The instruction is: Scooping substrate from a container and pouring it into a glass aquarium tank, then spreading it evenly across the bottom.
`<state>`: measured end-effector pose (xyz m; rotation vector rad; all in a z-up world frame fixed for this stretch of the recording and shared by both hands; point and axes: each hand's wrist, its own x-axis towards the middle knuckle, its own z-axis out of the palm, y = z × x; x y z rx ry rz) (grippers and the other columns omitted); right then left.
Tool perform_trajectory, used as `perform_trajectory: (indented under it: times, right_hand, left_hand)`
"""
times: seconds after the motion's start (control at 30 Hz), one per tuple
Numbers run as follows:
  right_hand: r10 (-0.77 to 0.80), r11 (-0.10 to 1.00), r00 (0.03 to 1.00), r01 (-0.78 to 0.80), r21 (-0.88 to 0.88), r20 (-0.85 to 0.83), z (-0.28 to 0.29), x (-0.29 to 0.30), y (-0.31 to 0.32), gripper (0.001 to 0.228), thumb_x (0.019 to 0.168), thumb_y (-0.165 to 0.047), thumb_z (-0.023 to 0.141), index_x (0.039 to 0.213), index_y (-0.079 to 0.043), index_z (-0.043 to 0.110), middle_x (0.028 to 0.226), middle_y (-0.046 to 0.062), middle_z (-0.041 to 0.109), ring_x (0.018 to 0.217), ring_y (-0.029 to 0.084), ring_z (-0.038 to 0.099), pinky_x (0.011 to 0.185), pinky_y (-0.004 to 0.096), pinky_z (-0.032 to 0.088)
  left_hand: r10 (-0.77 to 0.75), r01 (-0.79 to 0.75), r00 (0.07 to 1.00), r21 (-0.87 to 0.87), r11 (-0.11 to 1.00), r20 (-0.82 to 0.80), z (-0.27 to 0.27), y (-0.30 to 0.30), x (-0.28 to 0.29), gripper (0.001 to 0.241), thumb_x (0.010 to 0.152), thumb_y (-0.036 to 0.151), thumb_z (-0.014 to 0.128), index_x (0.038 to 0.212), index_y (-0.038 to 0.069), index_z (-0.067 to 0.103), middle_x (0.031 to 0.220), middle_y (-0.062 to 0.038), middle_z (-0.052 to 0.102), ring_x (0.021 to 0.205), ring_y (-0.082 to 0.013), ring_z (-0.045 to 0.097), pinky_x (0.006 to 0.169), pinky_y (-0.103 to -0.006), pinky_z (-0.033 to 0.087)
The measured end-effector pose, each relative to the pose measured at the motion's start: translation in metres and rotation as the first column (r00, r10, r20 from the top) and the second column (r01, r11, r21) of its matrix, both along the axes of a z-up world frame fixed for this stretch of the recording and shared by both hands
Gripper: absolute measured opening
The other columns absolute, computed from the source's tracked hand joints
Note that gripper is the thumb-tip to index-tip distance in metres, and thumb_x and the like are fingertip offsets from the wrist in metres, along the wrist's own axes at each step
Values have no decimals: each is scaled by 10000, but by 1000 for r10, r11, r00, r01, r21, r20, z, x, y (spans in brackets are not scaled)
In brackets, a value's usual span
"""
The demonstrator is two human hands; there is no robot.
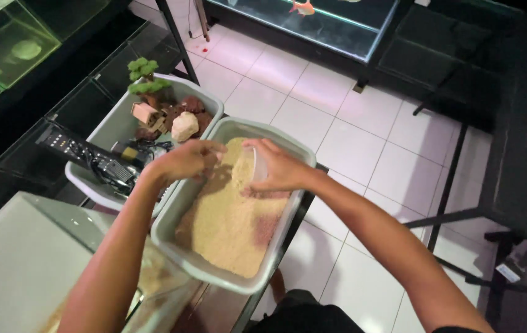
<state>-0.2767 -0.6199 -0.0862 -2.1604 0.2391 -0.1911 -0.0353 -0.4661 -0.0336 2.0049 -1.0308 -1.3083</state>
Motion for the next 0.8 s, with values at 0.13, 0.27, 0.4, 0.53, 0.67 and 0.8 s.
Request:
perform_trajectory:
  times: [0.13, 0.27, 0.4, 0.53, 0.67, 0.8]
  right_hand:
    - [-35, 906, 969, -71, -416, -243, -34, 0, -15, 1083, 828, -378, 951, 1675, -94, 338, 1615, 281, 302, 1097, 632, 709, 989, 684, 651]
    - [-135, 944, 963, 54, -325, -232, -27, 0, -12, 1077, 808, -439, 940, 1681, -251, 337, 1626, 192, 306, 1223, 615, 670, 1070, 667, 602]
    - [-135, 990, 977, 138, 6, -162, -25, 2, -14, 1130, 737, -524, 977, 1658, -263, 376, 1582, 210, 442, 1444, 582, 529, 1214, 645, 488]
    - [-98, 862, 993, 48, 504, 73, -42, 4, -16, 1080, 864, -161, 924, 1714, -229, 262, 1688, 219, 374, 1401, 461, 575, 1114, 510, 598]
    - [-93, 789, 955, -102, 606, 282, -42, 25, -20, 1141, 831, -69, 954, 1716, -196, 245, 1704, 99, 397, 1324, 220, 628, 1032, 325, 660]
    - [-44, 791, 951, -154, 592, 306, -1, 49, -2, 1113, 857, 12, 903, 1717, -189, 226, 1698, 119, 402, 1296, 227, 665, 1004, 300, 678]
  left_hand:
    - [-70, 71, 997, 141, 987, -17, 7, 10, -4, 508, 1094, 290, 625, 1564, 96, 639, 1117, -123, 717, 891, -229, 775, 790, -374, 643]
    - [50, -47, 997, 44, 998, -60, -15, 12, 13, 506, 1064, 136, 653, 1566, 87, 620, 1047, -117, 688, 816, -234, 795, 729, -360, 665]
    - [66, -66, 998, -16, 998, -15, -8, 7, -8, 526, 1065, 95, 580, 1591, 82, 590, 1094, -83, 570, 880, -172, 730, 770, -311, 650]
    - [111, -113, 992, -30, 993, -58, -25, 1, -16, 551, 1047, 125, 647, 1596, 133, 600, 1102, -152, 598, 823, -217, 742, 692, -348, 696]
    - [172, -189, 966, -75, 979, -196, -7, -4, -13, 663, 1023, 139, 709, 1637, 33, 483, 1049, -194, 685, 704, -282, 794, 645, -463, 745]
    - [272, -306, 942, -168, 937, -197, 16, 18, 10, 468, 1036, 121, 678, 1494, 28, 654, 965, -178, 694, 639, -298, 792, 573, -466, 744]
